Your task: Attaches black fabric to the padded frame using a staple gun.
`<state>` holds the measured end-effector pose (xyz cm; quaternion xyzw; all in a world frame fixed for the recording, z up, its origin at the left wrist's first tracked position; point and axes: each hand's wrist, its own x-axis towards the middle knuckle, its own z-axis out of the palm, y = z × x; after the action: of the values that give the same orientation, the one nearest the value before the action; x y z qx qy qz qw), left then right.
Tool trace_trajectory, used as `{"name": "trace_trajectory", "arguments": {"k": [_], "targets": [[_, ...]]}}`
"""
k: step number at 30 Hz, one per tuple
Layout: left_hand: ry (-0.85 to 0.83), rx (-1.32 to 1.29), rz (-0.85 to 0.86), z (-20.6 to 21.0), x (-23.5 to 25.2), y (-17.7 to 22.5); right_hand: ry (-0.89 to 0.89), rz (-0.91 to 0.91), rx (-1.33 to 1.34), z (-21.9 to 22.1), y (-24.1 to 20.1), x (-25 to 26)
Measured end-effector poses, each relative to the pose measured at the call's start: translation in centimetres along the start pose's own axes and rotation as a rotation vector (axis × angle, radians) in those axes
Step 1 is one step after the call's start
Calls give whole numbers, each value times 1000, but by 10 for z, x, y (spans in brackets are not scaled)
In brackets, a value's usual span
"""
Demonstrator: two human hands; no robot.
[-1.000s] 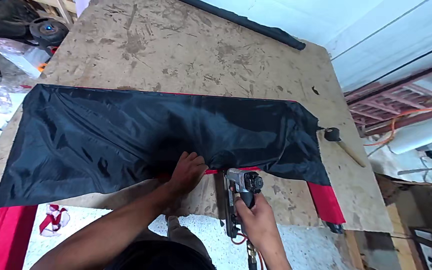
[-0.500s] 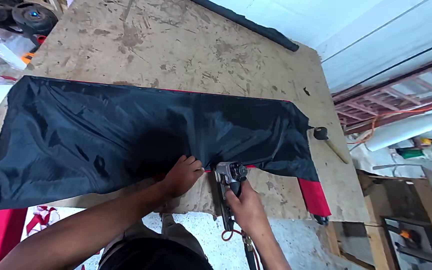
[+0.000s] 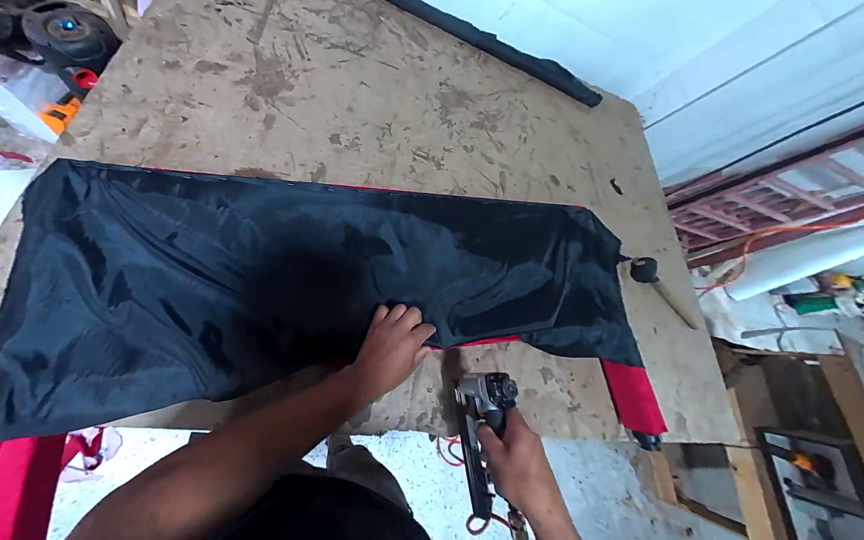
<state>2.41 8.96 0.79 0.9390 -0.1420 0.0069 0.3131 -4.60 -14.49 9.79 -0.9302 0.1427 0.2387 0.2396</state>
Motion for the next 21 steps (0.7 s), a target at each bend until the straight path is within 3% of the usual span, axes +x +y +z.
{"name": "trace_trajectory", "arguments": {"k": [6, 10, 13, 15, 18, 21], "targets": [[-105, 100, 180, 4, 20, 10, 97, -17, 84, 8, 16, 5], [-194, 95, 114, 0, -4, 24, 135, 11, 183, 6, 25, -3], [-507, 66, -41, -18, -27, 50, 158, 18, 227, 6, 28, -7], [-589, -91, -112, -16, -44, 54, 162, 20, 295, 6, 24, -10], [-393, -388, -219, -11, -66, 49, 174, 14, 367, 1, 10, -12], [-128, -347, -148, -35, -51, 38, 177, 20, 335, -1, 2, -6]]}}
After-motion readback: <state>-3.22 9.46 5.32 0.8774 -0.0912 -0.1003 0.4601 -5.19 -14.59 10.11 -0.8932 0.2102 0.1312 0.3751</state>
